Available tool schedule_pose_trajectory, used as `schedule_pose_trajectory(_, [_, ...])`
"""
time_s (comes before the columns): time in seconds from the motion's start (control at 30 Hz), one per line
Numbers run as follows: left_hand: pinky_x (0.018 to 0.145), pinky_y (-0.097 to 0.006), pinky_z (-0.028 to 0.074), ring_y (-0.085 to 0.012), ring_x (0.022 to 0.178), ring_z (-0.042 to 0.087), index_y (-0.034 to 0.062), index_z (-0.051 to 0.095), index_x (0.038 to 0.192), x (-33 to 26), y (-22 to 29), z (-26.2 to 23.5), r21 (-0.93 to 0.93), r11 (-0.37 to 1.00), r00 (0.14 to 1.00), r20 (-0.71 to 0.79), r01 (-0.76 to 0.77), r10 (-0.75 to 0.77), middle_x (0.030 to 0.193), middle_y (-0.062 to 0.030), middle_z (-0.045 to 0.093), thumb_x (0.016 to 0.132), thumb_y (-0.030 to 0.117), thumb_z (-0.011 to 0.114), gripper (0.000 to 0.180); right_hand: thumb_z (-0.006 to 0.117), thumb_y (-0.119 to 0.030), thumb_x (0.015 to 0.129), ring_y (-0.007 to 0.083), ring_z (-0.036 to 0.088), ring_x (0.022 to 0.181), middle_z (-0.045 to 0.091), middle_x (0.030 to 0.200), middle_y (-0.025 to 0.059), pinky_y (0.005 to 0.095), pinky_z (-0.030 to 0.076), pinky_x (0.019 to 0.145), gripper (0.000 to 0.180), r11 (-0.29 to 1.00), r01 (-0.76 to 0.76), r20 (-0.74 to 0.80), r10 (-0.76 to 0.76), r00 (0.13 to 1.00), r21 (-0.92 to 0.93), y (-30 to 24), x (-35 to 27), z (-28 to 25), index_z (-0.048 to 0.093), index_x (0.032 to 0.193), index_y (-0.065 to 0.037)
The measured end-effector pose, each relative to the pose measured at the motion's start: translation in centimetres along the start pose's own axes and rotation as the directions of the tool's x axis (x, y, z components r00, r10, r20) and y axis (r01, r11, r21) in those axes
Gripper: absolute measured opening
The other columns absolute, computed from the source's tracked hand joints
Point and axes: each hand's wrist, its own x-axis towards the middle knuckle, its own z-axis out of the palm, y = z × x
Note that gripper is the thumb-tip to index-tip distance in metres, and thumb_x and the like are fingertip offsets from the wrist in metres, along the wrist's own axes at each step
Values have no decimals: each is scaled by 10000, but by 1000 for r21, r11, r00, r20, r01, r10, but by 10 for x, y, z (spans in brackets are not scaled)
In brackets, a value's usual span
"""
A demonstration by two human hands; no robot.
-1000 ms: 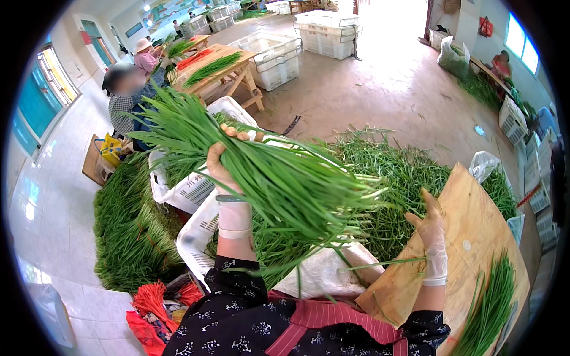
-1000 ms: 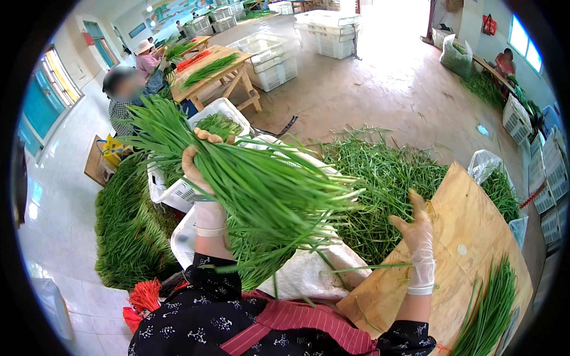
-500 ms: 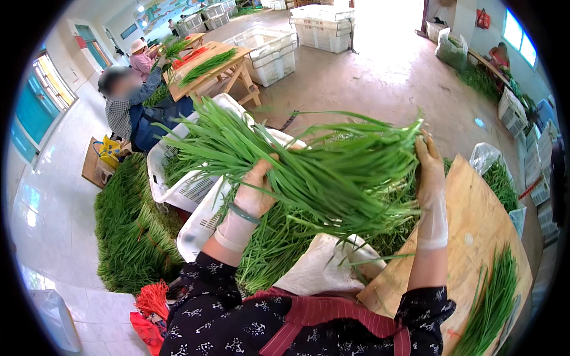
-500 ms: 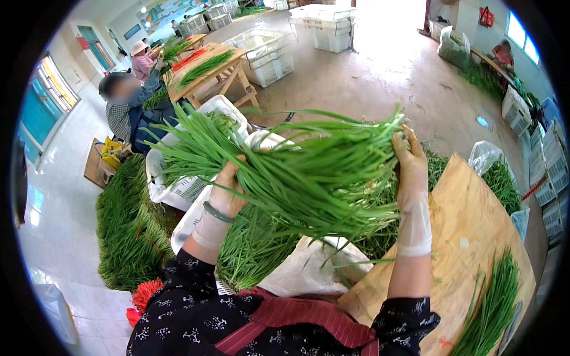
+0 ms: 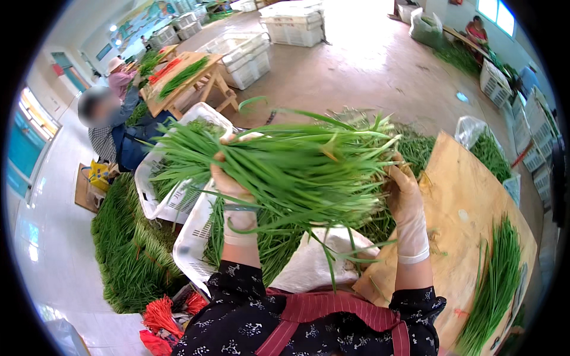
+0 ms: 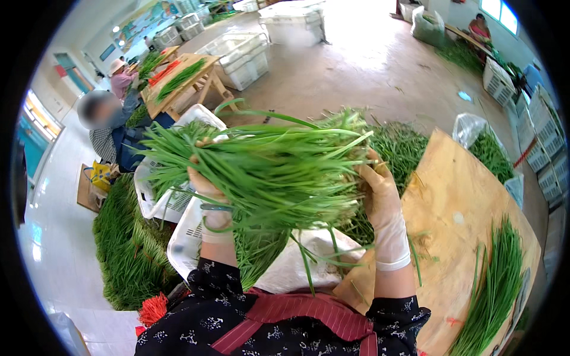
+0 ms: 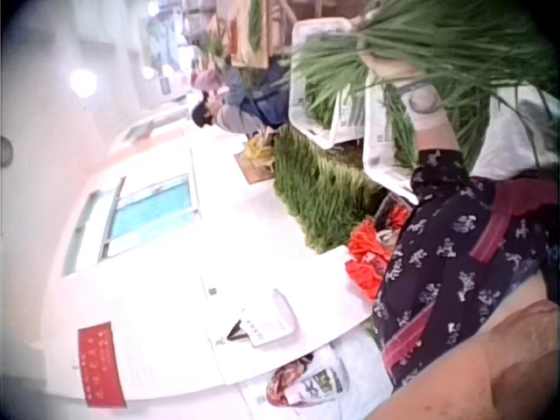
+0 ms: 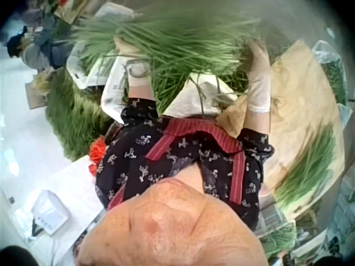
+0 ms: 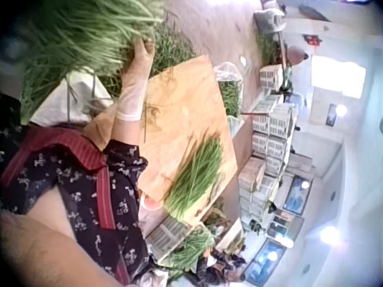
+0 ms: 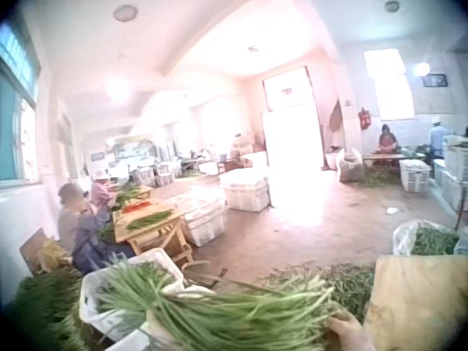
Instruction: The person bundles long green vegetables by hand and secures them with a red tie on a wooden table before placing the bundle into a white crate.
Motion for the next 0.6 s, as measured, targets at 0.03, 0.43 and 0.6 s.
schedule_pose_trajectory(0.03, [810,-402,480,-238,904,569,83,578,973,4,8,-13,59,998,998,-56,-7,11,986,-57,579,772,151,514,222,544,-88,794,115,546,888,576,1006,54,236,424,772,402,999,33,22,-34,999,35,0,-8,1,468,1184,-24])
schedule_pose_trajectory(0.43, [875,-382,413,-189,954,514,97,530,978,4,16,-7,-108,991,990,123,76,-63,981,-21,531,761,123,538,219,581,-123,839,55,486,671,602,777,-18,191,404,664,219,966,249,-337,-258,905,-70,-8,2,-58,617,1051,-82])
schedule_pose_trajectory(0.6, [921,-373,388,-177,962,515,113,557,948,-3,27,-10,22,1000,996,87,4,-5,965,-17,564,715,110,572,233,563,-442,815,225,502,1074,574,1113,154,323,355,937,449,717,237,35,-284,958,-656,-40,-13,-20,616,1066,-74])
